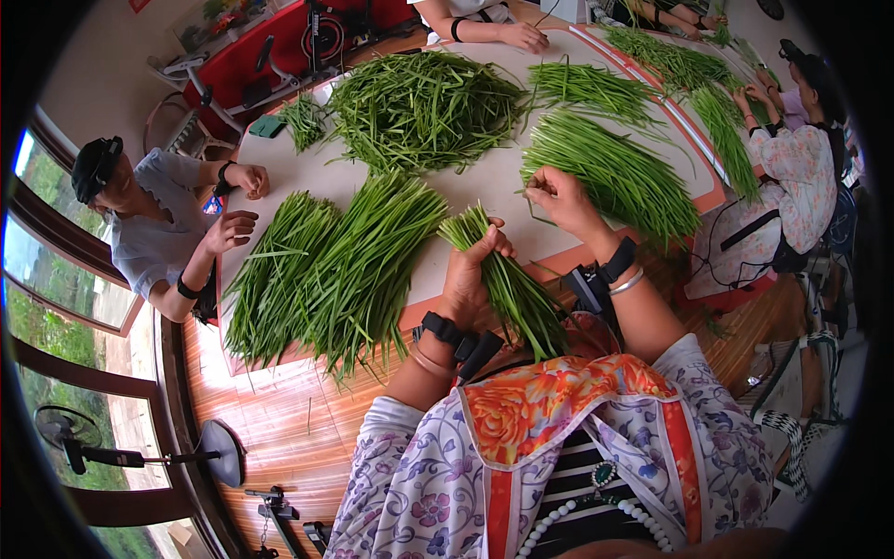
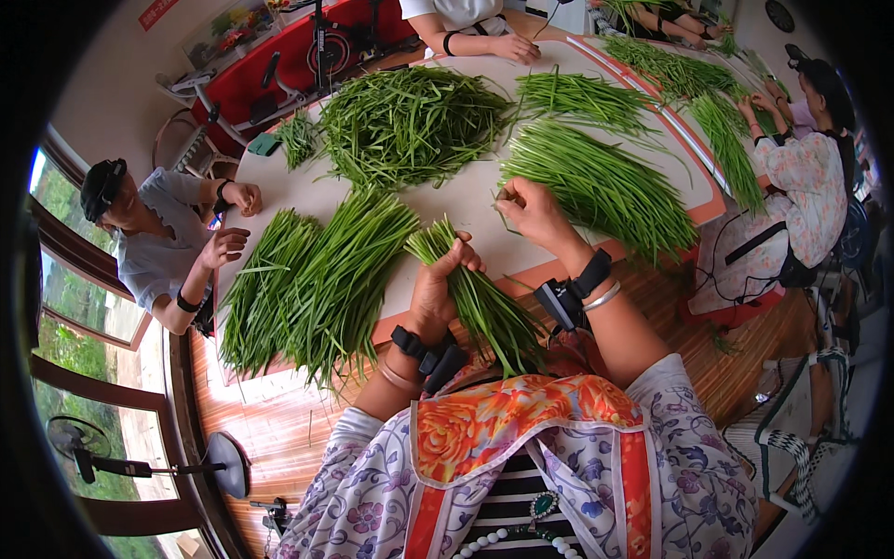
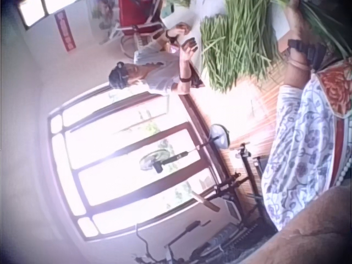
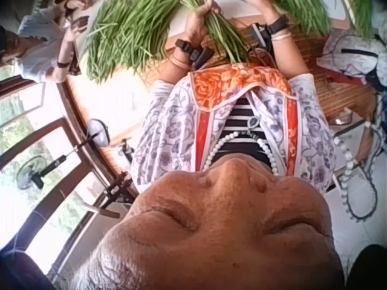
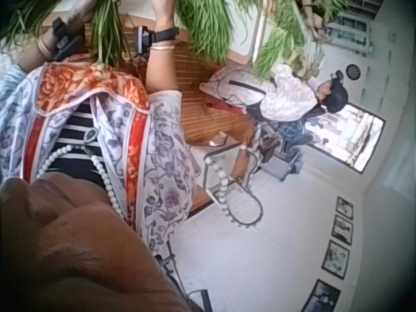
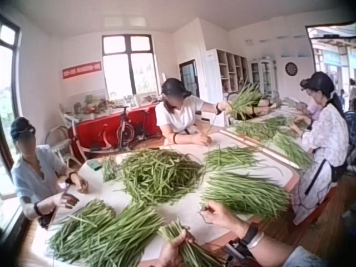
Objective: The person picks through a bundle of green vegetables by hand, separating individual stalks and placing them into piles on a table.
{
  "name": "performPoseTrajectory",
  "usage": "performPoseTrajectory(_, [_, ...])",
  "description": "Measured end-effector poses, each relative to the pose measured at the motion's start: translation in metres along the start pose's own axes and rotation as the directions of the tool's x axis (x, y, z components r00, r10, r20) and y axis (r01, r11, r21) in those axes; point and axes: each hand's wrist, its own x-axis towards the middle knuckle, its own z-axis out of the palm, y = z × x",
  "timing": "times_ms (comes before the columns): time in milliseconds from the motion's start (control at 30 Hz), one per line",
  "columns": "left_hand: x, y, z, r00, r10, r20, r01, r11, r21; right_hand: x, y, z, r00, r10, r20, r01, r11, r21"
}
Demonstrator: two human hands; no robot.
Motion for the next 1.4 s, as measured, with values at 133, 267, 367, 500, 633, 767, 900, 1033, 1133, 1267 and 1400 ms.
performPoseTrajectory(133, [-0.001, 0.0, -0.004, 1.0, 0.004, -0.012, -0.004, 1.0, 0.003, 0.005, -0.021, -0.015, 0.992, 0.123, 0.023, -0.112, 0.794, 0.597])
performPoseTrajectory(267, [-0.001, 0.001, 0.001, 0.999, 0.001, -0.037, -0.002, 1.0, -0.025, 0.01, -0.029, -0.033, 0.991, 0.128, 0.033, -0.123, 0.791, 0.599])
performPoseTrajectory(367, [-0.002, 0.001, 0.001, 0.999, -0.009, -0.044, 0.009, 1.0, -0.008, 0.018, -0.033, -0.044, 0.997, 0.075, 0.035, -0.08, 0.77, 0.633])
performPoseTrajectory(500, [0.003, -0.008, -0.02, 0.99, 0.104, 0.093, -0.098, 0.993, -0.069, 0.025, -0.038, -0.037, 0.987, -0.131, -0.097, 0.154, 0.942, 0.299])
performPoseTrajectory(633, [-0.006, 0.001, 0.0, 0.989, 0.125, -0.077, -0.127, 0.992, -0.017, -0.004, -0.057, -0.029, 0.995, -0.002, 0.098, -0.019, 0.976, 0.217])
performPoseTrajectory(767, [-0.01, 0.009, 0.016, 0.989, 0.133, -0.072, -0.126, 0.988, 0.084, -0.026, -0.053, 0.011, 0.983, -0.153, 0.102, 0.115, 0.946, 0.304])
performPoseTrajectory(900, [-0.013, 0.004, 0.014, 0.982, 0.158, -0.103, -0.142, 0.979, 0.143, -0.042, -0.065, 0.018, 0.997, -0.073, -0.035, 0.079, 0.972, 0.22])
performPoseTrajectory(1033, [-0.014, 0.002, 0.014, 0.985, 0.162, -0.066, -0.145, 0.966, 0.213, -0.044, -0.066, 0.022, 0.994, -0.069, -0.088, 0.09, 0.96, 0.266])
performPoseTrajectory(1133, [-0.018, 0.004, 0.026, 0.983, 0.153, -0.102, -0.123, 0.96, 0.251, -0.045, -0.061, 0.026, 1.0, 0.023, -0.007, -0.015, 0.817, 0.576])
performPoseTrajectory(1267, [-0.018, 0.006, 0.025, 0.993, 0.11, 0.031, -0.114, 0.946, 0.303, -0.047, -0.061, 0.023, 0.995, 0.063, 0.071, -0.095, 0.718, 0.69])
performPoseTrajectory(1400, [-0.017, 0.013, 0.018, 0.989, -0.055, 0.135, 0.041, 0.994, 0.104, -0.036, -0.029, 0.004, 0.994, -0.001, -0.11, 0.04, 0.937, 0.346])
